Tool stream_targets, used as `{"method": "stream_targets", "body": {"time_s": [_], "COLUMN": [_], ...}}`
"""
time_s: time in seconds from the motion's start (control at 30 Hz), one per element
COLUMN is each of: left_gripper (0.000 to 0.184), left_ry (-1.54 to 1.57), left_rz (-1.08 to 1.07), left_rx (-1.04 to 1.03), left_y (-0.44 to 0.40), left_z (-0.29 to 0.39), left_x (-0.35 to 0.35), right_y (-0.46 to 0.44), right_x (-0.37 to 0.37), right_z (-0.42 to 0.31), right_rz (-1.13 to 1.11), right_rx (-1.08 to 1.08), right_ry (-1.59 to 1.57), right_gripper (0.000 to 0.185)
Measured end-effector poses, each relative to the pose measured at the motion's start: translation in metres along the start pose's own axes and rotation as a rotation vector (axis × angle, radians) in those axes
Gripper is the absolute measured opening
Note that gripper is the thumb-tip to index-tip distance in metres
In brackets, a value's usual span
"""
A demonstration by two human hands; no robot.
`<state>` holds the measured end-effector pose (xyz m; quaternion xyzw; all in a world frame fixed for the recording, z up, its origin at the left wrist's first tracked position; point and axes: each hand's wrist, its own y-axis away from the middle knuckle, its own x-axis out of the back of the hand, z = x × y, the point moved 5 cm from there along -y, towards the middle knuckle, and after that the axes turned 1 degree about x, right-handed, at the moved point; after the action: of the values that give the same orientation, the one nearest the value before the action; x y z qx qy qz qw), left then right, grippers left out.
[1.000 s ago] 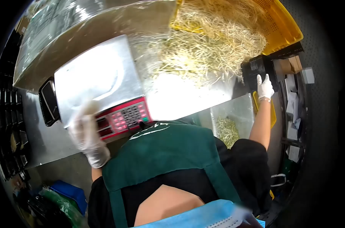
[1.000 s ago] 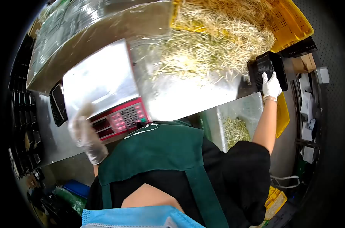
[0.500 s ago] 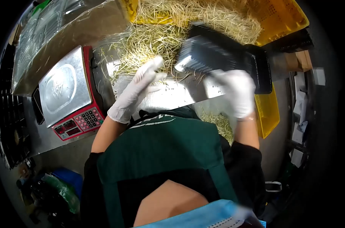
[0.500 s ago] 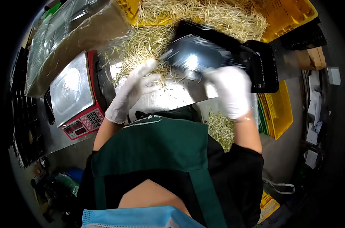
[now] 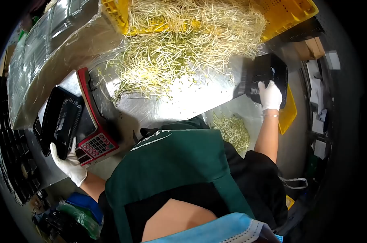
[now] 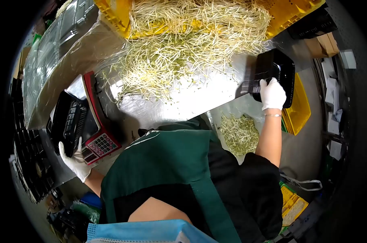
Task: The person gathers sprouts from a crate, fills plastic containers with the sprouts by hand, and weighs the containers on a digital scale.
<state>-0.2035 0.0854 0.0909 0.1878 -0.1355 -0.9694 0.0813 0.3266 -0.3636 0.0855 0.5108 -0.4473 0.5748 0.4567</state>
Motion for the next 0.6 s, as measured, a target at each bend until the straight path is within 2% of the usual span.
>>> {"method": "stream_targets", "body": {"time_s": [0.1, 0.13, 0.17, 0.2, 0.23, 0.27, 0.3, 0.33, 0.37, 0.4, 0.43, 0.47, 0.5, 0.53, 0.57, 0.6], "left_gripper": [0.041, 0.041, 0.042, 0.043, 0.044, 0.044, 0.047, 0.050, 0.053, 0.052, 0.052, 0.050, 0.048, 0.047, 0.046, 0.046], "left_ry": [-0.162, -0.219, -0.258, -0.294, -0.330, -0.332, -0.481, -0.631, -0.744, -0.725, -0.704, -0.585, -0.604, -0.681, -0.763, -0.771], "left_rz": [0.059, 0.147, 0.098, 0.093, 0.089, 0.098, 0.209, 0.318, 0.200, 0.242, 0.289, 0.218, 0.254, 0.247, 0.234, 0.237], "left_rx": [0.050, 0.048, 0.036, 0.050, 0.062, 0.060, 0.036, 0.013, -0.329, -0.412, -0.495, -0.711, -0.730, -0.790, -0.849, -0.857], "left_y": [-0.031, -0.041, -0.049, -0.051, -0.042, -0.047, -0.054, -0.056, -0.038, -0.030, -0.021, -0.005, 0.012, 0.020, 0.027, 0.031], "left_z": [-0.002, -0.005, -0.005, -0.005, -0.002, -0.001, 0.003, 0.007, 0.025, 0.030, 0.034, 0.038, 0.042, 0.046, 0.051, 0.053], "left_x": [0.027, 0.031, 0.027, 0.029, 0.016, 0.019, 0.030, 0.037, 0.013, 0.012, 0.012, -0.003, -0.013, -0.018, -0.021, -0.022], "right_y": [-0.052, -0.069, -0.076, -0.074, -0.063, -0.057, -0.057, -0.065, -0.064, -0.078, -0.092, -0.106, -0.119, -0.131, -0.145, -0.156], "right_x": [-0.008, -0.011, -0.001, 0.010, 0.026, 0.032, 0.029, 0.007, -0.026, -0.059, -0.083, -0.085, -0.086, -0.077, -0.077, -0.077], "right_z": [0.017, 0.022, 0.014, 0.002, -0.020, -0.047, -0.075, -0.098, -0.115, -0.134, -0.148, -0.160, -0.169, -0.178, -0.181, -0.182], "right_rz": [0.046, 0.021, -0.003, 0.074, 0.381, 0.449, 0.357, 0.203, 0.376, 0.313, 0.295, 0.348, 0.398, 0.407, 0.208, 0.115], "right_rx": [0.040, 0.026, 0.014, 0.097, 0.275, 0.463, 0.575, 0.635, 0.777, 0.797, 0.869, 0.878, 0.888, 0.959, 0.996, 0.970], "right_ry": [0.022, 0.010, -0.004, 0.066, 0.102, 0.047, 0.010, -0.046, 0.098, 0.443, 0.645, 0.581, 0.513, 0.282, 0.163, 0.134], "right_gripper": [0.049, 0.056, 0.064, 0.079, 0.092, 0.097, 0.098, 0.088, 0.071, 0.068, 0.070, 0.070, 0.070, 0.079, 0.072, 0.064]}}
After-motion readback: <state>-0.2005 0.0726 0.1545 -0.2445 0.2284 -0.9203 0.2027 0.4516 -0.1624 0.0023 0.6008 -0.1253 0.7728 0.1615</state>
